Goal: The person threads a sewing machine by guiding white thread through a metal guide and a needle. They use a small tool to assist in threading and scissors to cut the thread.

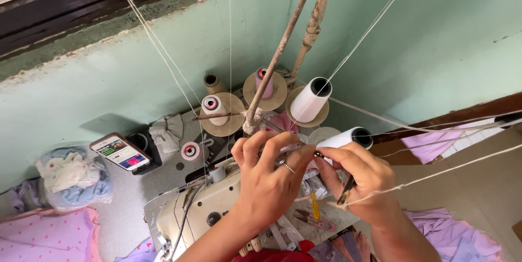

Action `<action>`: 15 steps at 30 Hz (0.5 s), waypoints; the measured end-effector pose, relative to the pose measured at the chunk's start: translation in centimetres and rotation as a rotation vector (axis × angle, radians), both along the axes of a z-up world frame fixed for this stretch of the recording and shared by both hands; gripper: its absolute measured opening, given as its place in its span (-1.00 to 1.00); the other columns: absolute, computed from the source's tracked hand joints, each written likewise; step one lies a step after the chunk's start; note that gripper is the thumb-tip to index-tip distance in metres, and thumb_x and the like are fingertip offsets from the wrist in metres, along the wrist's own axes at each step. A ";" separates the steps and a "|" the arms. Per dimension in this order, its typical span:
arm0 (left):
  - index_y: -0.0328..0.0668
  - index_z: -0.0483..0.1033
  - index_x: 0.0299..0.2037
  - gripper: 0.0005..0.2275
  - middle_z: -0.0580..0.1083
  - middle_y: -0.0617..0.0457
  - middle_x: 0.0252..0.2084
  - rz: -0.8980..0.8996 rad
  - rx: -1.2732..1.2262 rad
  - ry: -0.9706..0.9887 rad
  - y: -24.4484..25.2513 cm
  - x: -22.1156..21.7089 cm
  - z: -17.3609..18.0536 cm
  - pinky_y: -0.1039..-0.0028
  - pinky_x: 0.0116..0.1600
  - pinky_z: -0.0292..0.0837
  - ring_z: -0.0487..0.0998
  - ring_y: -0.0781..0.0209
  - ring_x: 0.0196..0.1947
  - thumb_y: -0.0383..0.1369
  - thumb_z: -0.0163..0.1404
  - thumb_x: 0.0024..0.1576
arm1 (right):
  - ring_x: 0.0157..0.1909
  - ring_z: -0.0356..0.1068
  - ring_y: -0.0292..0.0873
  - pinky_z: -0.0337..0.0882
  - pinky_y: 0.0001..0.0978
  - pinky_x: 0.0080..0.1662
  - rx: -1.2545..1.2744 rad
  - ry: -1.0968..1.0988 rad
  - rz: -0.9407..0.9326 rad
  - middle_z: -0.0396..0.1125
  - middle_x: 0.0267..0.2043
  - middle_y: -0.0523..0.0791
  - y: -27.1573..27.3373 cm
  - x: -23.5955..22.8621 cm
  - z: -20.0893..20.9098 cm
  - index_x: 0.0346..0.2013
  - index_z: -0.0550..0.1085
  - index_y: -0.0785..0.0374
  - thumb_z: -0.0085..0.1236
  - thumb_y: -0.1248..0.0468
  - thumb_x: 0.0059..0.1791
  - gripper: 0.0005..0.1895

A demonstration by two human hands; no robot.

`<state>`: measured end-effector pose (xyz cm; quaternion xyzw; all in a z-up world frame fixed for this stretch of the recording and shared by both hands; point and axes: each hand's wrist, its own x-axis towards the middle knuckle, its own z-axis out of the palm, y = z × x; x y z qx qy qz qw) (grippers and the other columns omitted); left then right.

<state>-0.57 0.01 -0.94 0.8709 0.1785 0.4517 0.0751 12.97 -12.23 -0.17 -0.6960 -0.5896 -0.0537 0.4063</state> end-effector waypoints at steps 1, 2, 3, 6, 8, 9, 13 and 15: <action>0.19 0.55 -0.14 -0.98 0.41 0.22 -0.06 0.004 -0.026 0.013 -0.3 -0.2 -0.2 0.24 0.03 0.11 0.33 0.09 -0.03 -0.26 0.10 0.29 | -0.45 0.39 -0.31 0.43 -0.53 -0.35 -0.008 -0.013 -0.016 0.45 -0.30 -0.15 -0.2 -0.1 0.0 -0.14 0.57 0.25 0.25 0.39 0.00 -0.86; 0.11 0.51 -0.12 -0.94 0.40 0.17 -0.10 0.008 -0.052 0.025 -0.6 -0.3 -0.4 0.24 0.02 0.15 0.34 0.06 -0.08 -0.24 0.08 0.29 | -0.48 0.36 -0.31 0.40 -0.53 -0.35 -0.016 -0.026 -0.032 0.43 -0.33 -0.16 -0.4 -0.2 0.1 -0.12 0.57 0.25 0.21 0.41 0.02 -0.85; 0.11 0.51 -0.12 -0.94 0.40 0.17 -0.10 0.008 -0.053 0.025 -1.0 -0.5 -0.4 0.24 0.02 0.15 0.34 0.06 -0.08 -0.24 0.08 0.29 | -0.48 0.36 -0.31 0.40 -0.53 -0.35 -0.016 -0.026 -0.032 0.43 -0.33 -0.16 -0.7 -0.2 0.2 -0.12 0.57 0.25 0.21 0.41 0.02 -0.85; -0.26 0.44 -0.06 -0.77 0.45 -0.03 -0.29 -0.187 -0.268 0.100 -2.2 -0.9 -0.8 0.28 -0.28 0.28 0.38 0.03 -0.40 -0.25 0.08 0.28 | -0.41 0.39 -0.30 0.42 -0.46 -0.29 -0.092 -0.060 -0.102 0.43 -0.26 -0.18 -1.5 0.2 0.4 -0.09 0.57 0.17 0.21 0.40 0.02 -0.82; -0.23 0.33 0.08 -0.76 0.54 -0.08 -0.21 -0.365 -0.810 0.302 -3.1 -0.8 -1.7 0.12 -0.28 0.43 0.59 -0.15 -0.32 -0.26 -0.12 0.33 | -0.26 0.40 -0.25 0.44 -0.48 -0.24 -0.103 0.040 -0.086 0.35 -0.19 -0.11 -2.1 0.9 0.3 -0.22 0.59 0.22 0.18 0.26 0.03 -0.89; -0.23 0.33 0.08 -0.76 0.54 -0.08 -0.21 -0.365 -0.811 0.301 -2.9 -0.7 -1.4 0.12 -0.28 0.43 0.59 -0.15 -0.32 -0.26 -0.12 0.33 | -0.26 0.40 -0.25 0.44 -0.48 -0.24 -0.104 0.039 -0.086 0.35 -0.19 -0.11 -1.9 1.0 0.5 -0.22 0.59 0.22 0.18 0.26 0.03 -0.89; -0.05 0.23 -0.46 -0.68 0.32 0.18 -0.62 -0.285 -1.151 0.246 -2.8 -0.8 -1.6 0.32 -0.41 0.18 0.28 0.19 -0.60 -0.19 -0.19 0.36 | -0.34 0.26 -0.29 0.32 -0.53 -0.27 -0.049 0.158 -0.047 0.28 -0.14 -0.09 -0.8 1.5 0.5 -0.28 0.54 0.20 0.08 0.20 0.08 -0.84; -0.05 0.19 -0.57 -0.62 0.21 0.24 -0.65 -0.296 -1.197 0.137 -3.0 -0.8 -2.6 0.39 -0.45 0.09 0.16 0.33 -0.60 -0.26 -0.14 0.36 | -0.38 0.24 -0.33 0.30 -0.57 -0.27 -0.045 0.232 0.006 0.32 -0.12 -0.10 -0.1 1.8 0.2 -0.27 0.50 0.20 0.07 0.18 0.08 -0.84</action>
